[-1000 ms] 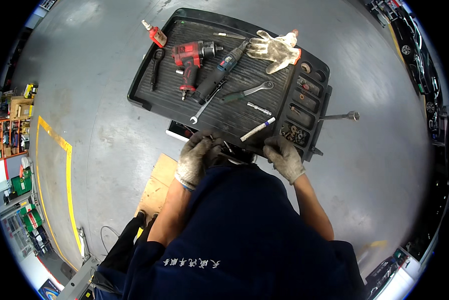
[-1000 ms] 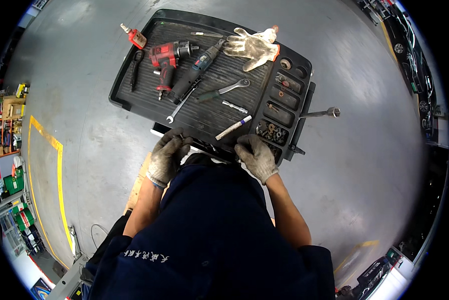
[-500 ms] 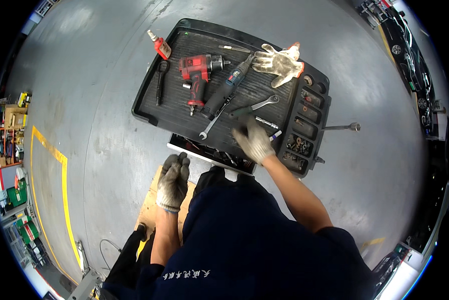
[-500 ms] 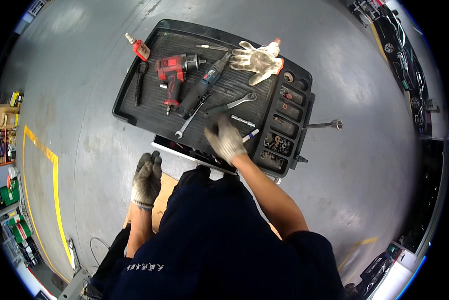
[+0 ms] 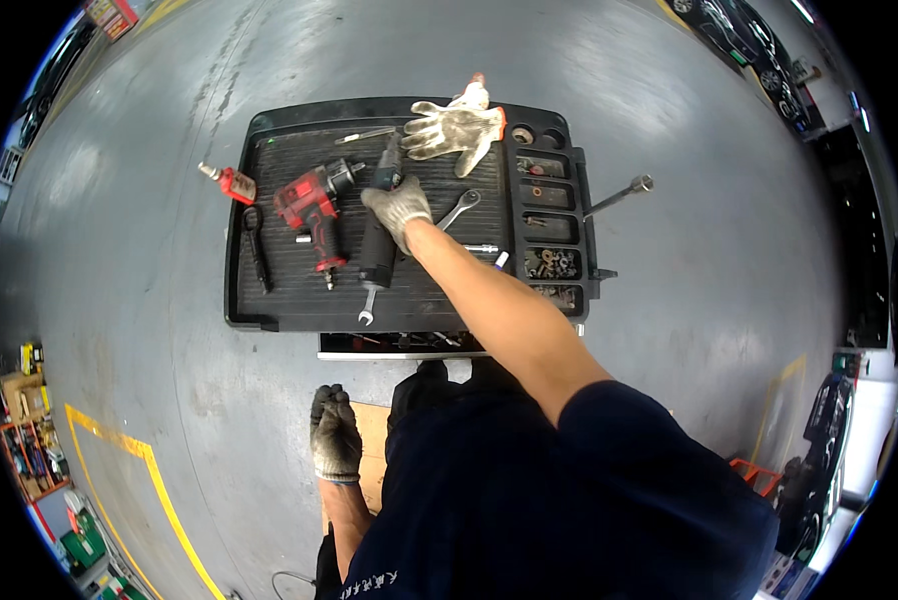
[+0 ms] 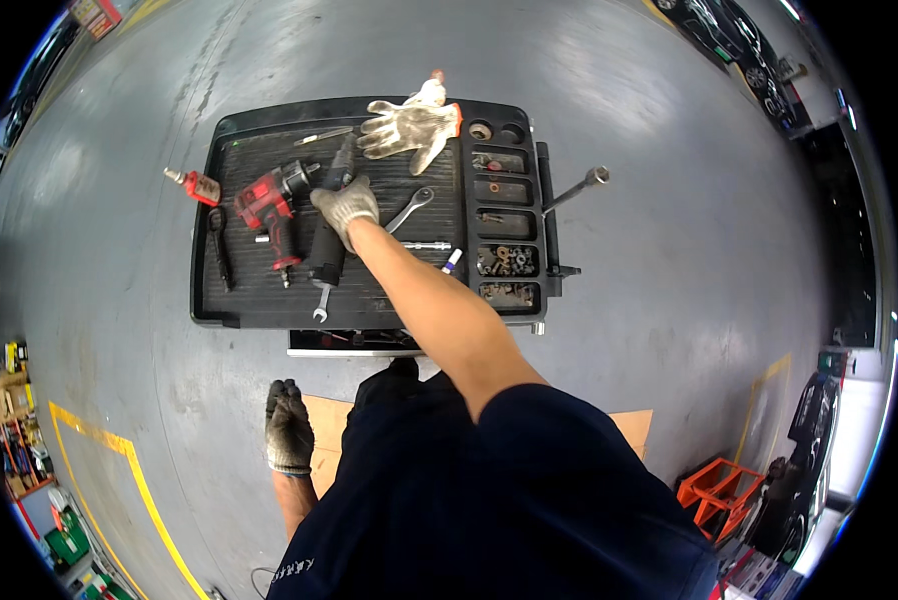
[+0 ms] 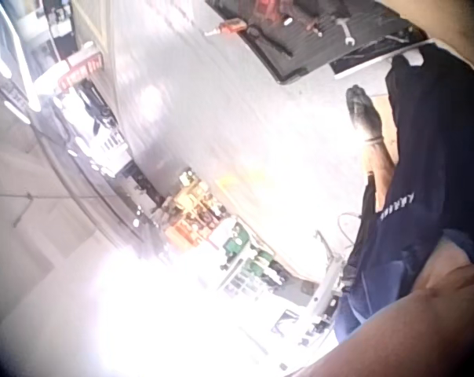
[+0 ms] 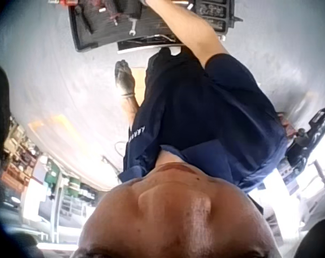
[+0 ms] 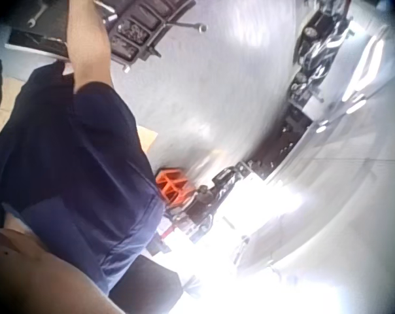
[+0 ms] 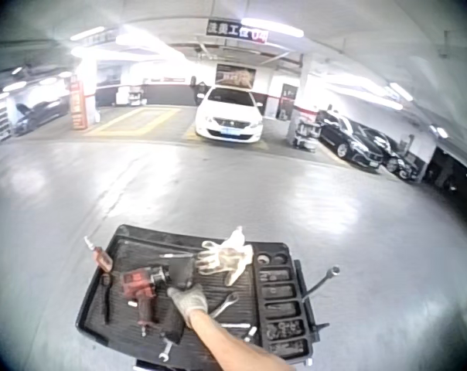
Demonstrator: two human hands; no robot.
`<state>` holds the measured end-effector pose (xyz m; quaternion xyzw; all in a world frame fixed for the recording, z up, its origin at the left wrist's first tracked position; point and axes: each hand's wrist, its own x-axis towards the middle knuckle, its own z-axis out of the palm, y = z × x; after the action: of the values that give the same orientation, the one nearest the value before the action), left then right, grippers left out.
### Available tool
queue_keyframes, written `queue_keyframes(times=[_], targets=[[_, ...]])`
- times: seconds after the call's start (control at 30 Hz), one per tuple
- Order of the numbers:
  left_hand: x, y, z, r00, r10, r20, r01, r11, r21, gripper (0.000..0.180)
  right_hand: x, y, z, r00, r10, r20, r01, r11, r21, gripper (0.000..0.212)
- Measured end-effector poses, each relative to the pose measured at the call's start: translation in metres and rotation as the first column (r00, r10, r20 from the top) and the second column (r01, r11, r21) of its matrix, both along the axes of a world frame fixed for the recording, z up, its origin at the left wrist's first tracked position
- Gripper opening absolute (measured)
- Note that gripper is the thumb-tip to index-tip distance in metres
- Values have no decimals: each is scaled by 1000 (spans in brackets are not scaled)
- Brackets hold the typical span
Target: The person removes the air filter housing and air intake hose from a car engine bay. They use pliers to release a hose clamp and a power drill to remove bolts. The person retrieves tools from a toolbox and works alongside a coworker in a professional garage setting.
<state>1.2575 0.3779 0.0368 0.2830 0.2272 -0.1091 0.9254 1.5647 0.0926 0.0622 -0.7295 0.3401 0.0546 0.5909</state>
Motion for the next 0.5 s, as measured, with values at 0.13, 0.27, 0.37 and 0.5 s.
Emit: queue_keyframes(times=[0.13,0.27,0.37,0.5], targets=[[-12,6,-64,991,-120,-57,122,991,46,27,-96,-46,98,909,124,398,-315,828,464,71],[4,-34,-71,945,-259,-199,254,966,-48,25,-220,-158,166,760,491,425,-574,814,86,101],[12,-69,-79,899,-399,-184,389,917,-86,27,-319,-196,205,801,586,-120,-599,781,-177,93],[9,-140,-110,800,-552,-236,560,828,-38,22,-434,-231,182,831,421,-364,-514,830,-215,77]])
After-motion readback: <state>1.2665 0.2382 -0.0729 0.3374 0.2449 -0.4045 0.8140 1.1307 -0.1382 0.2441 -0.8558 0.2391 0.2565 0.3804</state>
